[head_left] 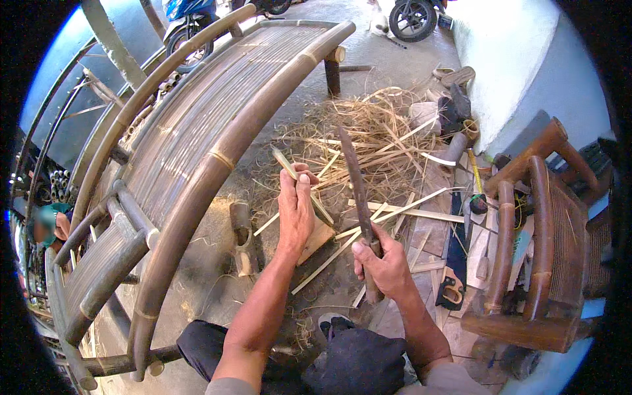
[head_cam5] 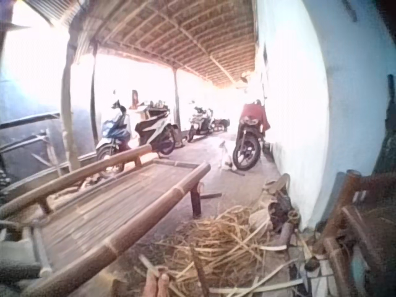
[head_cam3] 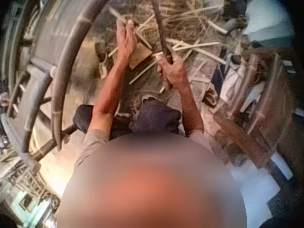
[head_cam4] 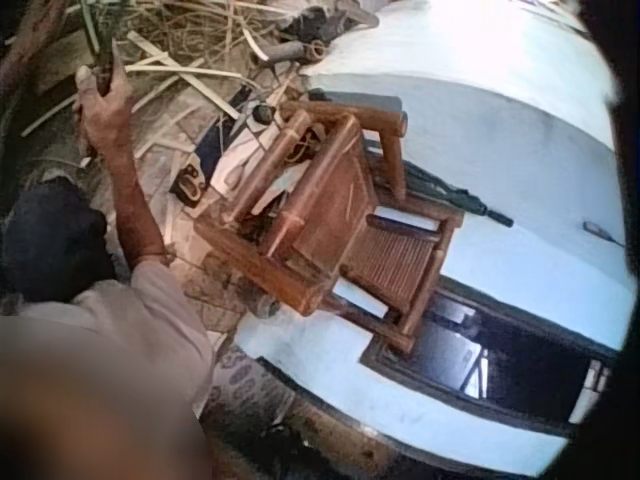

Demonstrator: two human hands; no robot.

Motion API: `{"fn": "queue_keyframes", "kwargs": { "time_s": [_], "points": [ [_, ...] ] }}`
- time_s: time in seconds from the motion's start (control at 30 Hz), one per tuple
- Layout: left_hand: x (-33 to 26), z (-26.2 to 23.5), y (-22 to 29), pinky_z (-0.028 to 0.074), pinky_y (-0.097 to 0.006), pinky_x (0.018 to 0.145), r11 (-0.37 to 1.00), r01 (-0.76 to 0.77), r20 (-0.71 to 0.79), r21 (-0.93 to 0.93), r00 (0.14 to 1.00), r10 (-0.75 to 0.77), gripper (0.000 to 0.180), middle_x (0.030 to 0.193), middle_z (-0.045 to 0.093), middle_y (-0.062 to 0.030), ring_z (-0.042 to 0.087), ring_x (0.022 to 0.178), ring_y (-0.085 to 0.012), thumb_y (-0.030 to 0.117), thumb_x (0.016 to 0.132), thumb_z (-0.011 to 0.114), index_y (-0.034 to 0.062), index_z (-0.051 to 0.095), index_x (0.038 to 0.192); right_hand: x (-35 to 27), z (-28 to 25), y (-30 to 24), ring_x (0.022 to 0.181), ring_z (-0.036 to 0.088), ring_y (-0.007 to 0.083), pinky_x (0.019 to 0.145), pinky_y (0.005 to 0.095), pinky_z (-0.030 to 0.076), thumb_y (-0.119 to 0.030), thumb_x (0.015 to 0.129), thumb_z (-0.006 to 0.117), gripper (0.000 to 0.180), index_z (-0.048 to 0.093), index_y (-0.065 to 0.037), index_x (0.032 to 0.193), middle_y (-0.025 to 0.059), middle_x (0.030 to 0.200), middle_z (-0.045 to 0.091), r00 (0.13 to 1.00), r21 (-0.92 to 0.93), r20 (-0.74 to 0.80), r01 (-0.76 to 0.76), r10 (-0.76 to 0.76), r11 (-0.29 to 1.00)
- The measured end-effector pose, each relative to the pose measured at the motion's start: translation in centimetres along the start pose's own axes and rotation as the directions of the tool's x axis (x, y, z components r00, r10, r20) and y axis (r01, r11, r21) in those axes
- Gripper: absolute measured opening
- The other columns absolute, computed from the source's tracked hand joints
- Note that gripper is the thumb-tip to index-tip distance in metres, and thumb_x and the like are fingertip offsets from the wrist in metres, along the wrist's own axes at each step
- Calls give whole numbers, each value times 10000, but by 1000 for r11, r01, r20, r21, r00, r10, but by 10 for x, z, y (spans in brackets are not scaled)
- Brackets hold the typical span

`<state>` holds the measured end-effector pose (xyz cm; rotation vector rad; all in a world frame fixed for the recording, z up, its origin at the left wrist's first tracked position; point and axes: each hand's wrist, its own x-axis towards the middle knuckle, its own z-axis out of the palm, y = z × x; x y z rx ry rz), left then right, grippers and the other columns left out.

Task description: The person sits on the ground and uses a knife to split and shape thin bamboo strips. They repeatedly insert the strips into slots on a bamboo bench frame, adjusting and tapping them into place.

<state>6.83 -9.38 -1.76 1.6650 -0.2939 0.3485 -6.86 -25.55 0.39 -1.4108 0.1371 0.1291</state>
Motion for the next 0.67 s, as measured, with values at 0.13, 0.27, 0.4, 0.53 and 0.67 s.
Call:
{"fn": "queue_keyframes", "kwargs": {
  "time_s": [0.13,0.27,0.4,0.53,0.67],
  "points": [
    [-3,4,12,515,-381,807,985,-66,145,157,989,43,250,941,644,-163,651,882,-261,204,1069,485,6,540,1211,3,6,-31,614,588,92,562,264,507,-251,1004,648,631,382,-1,1519,24,783,611,989,-24,71,129,-127,991],
    [-18,4,15,530,-391,803,978,-51,251,203,968,-2,276,1018,672,-188,683,917,-300,194,1045,540,10,580,1247,11,11,-50,620,587,103,553,271,510,-312,1082,480,501,435,10,1464,23,751,582,986,48,109,120,-125,992],
    [-25,2,12,533,-400,846,946,-112,281,303,959,24,310,1113,673,-217,676,1009,-385,106,984,610,14,586,1279,22,13,-55,557,572,118,503,281,498,-375,1113,362,411,541,-12,1189,33,723,575,987,85,134,78,-88,993],
    [-26,-2,12,532,-402,854,955,-145,308,259,949,61,297,1115,675,-212,679,1014,-380,75,970,619,16,604,1261,27,16,-55,505,539,110,482,276,478,-411,1110,353,446,559,-18,1154,30,655,552,987,24,149,63,-66,998],
    [-27,-4,15,533,-405,861,965,-90,317,248,948,7,293,1120,677,-210,682,1025,-370,64,965,622,23,610,1255,29,15,-53,500,531,105,481,273,476,-435,1104,361,507,575,-12,1284,21,630,545,979,4,178,104,-103,995]
  ]
}}
